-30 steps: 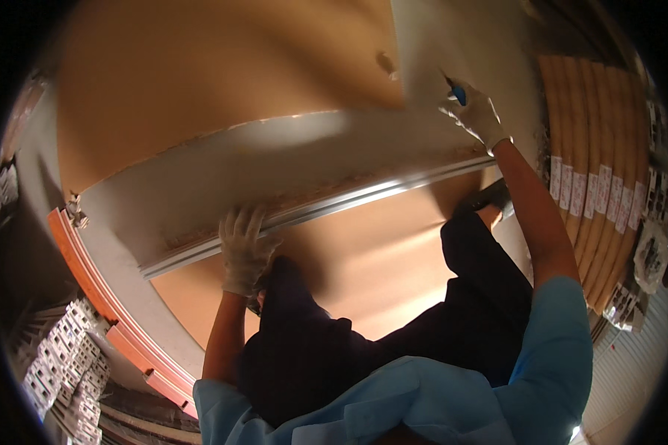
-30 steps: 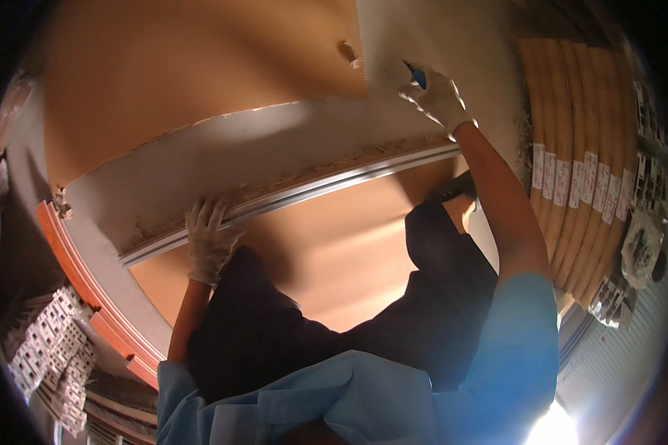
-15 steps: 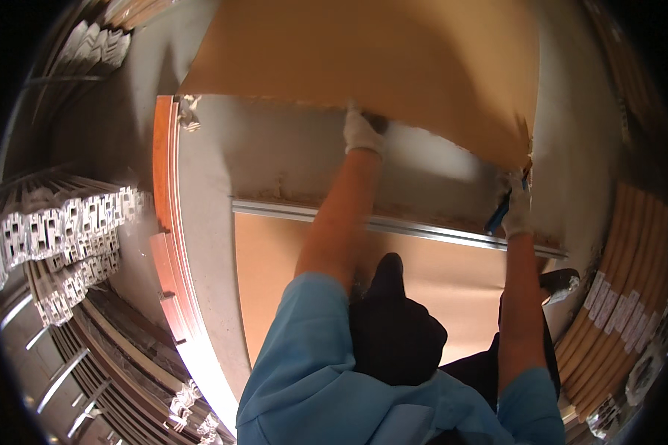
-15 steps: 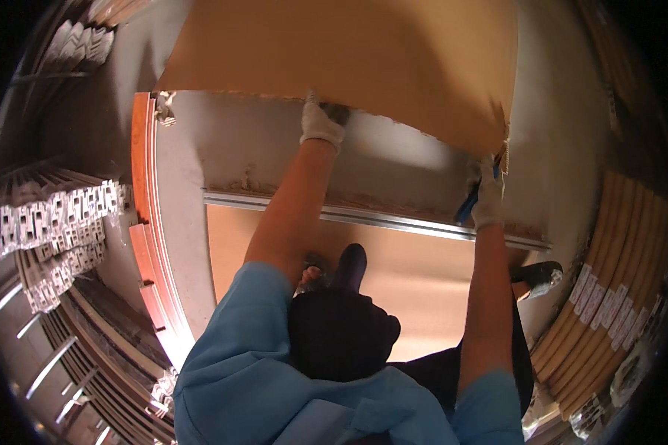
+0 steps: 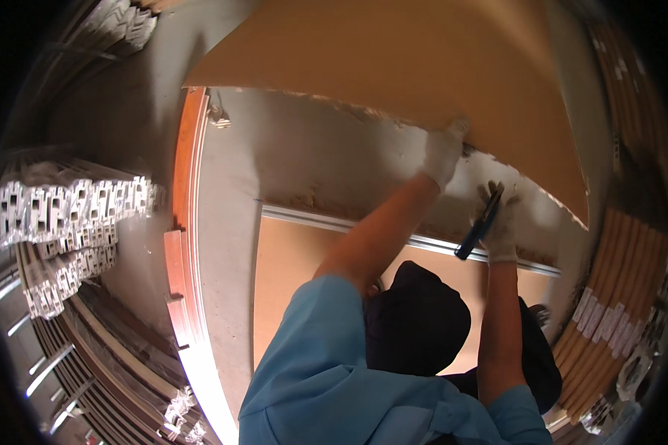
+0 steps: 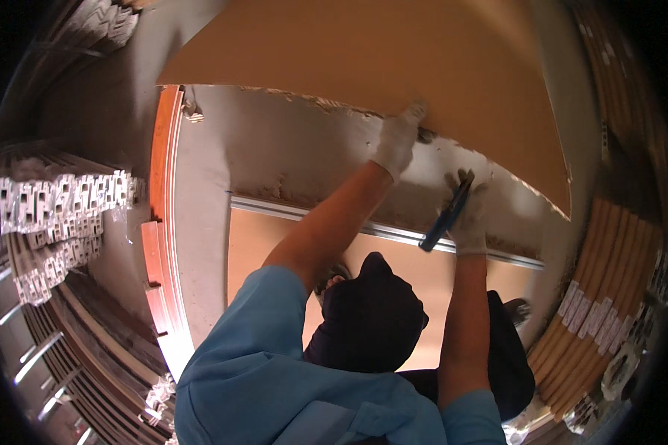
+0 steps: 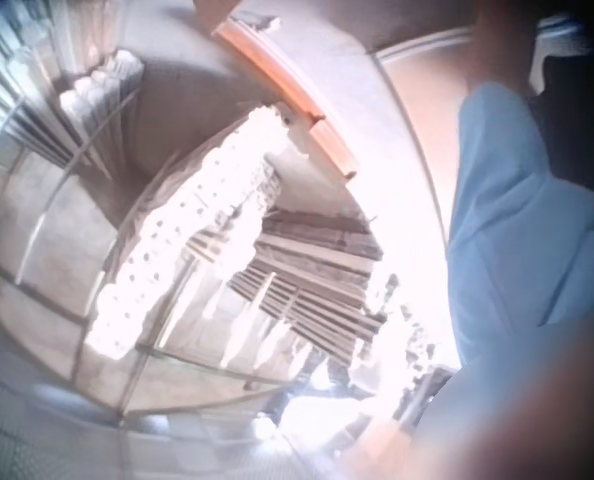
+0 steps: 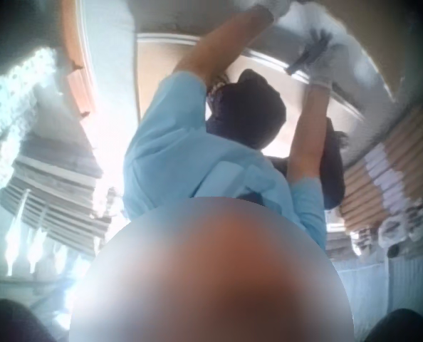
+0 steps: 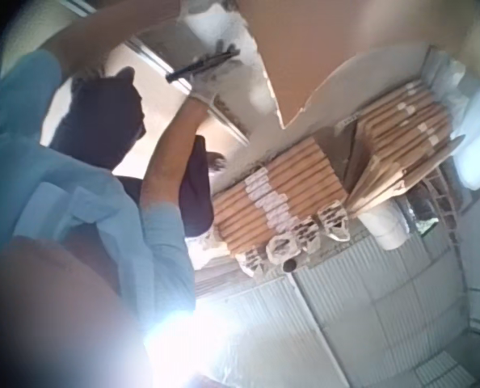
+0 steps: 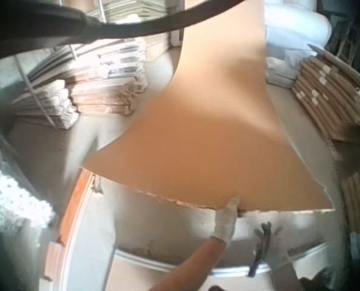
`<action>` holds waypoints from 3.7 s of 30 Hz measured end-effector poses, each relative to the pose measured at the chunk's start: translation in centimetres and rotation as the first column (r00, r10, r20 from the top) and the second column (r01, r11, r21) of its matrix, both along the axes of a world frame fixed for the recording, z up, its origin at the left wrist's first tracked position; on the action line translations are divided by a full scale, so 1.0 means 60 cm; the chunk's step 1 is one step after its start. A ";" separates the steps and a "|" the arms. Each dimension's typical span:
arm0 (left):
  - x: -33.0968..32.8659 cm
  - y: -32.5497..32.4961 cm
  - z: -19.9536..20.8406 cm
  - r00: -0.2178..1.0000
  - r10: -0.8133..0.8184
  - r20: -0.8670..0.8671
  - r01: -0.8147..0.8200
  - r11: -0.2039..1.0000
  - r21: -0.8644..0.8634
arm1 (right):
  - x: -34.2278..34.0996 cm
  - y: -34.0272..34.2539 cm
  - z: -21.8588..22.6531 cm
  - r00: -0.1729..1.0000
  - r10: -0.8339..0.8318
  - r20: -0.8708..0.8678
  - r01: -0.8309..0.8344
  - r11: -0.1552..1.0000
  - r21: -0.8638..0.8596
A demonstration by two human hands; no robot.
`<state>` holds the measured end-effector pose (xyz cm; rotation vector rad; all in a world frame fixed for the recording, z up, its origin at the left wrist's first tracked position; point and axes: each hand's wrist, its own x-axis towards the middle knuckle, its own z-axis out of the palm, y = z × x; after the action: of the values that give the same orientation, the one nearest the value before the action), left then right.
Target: The person uses a utility knife to cut a large sheet of brown cardboard on the floor. They repeatedly position the sheet, score it, and tear it into smaller pieces, then stack the cut pieces.
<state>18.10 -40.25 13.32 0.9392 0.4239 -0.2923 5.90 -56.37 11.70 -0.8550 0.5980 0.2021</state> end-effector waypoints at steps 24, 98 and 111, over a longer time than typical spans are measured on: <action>-0.206 0.095 0.413 0.963 0.102 -0.250 -0.108 0.994 -0.008 | -0.077 -0.126 0.495 0.996 -0.074 -0.051 0.063 0.981 -0.186; -2.632 0.343 1.075 0.977 0.157 0.142 -0.153 0.987 -0.041 | -2.475 -0.107 1.146 0.912 -0.377 0.162 0.399 0.907 -0.133; -3.124 0.356 0.951 0.954 0.298 0.030 -0.299 0.942 0.151 | -2.973 -0.073 1.045 0.991 -0.115 0.067 0.128 0.964 -0.233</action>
<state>-169.36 -18.88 70.36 1.0110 0.5823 0.0218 -172.49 -60.75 74.43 -1.0472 0.6313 -0.0048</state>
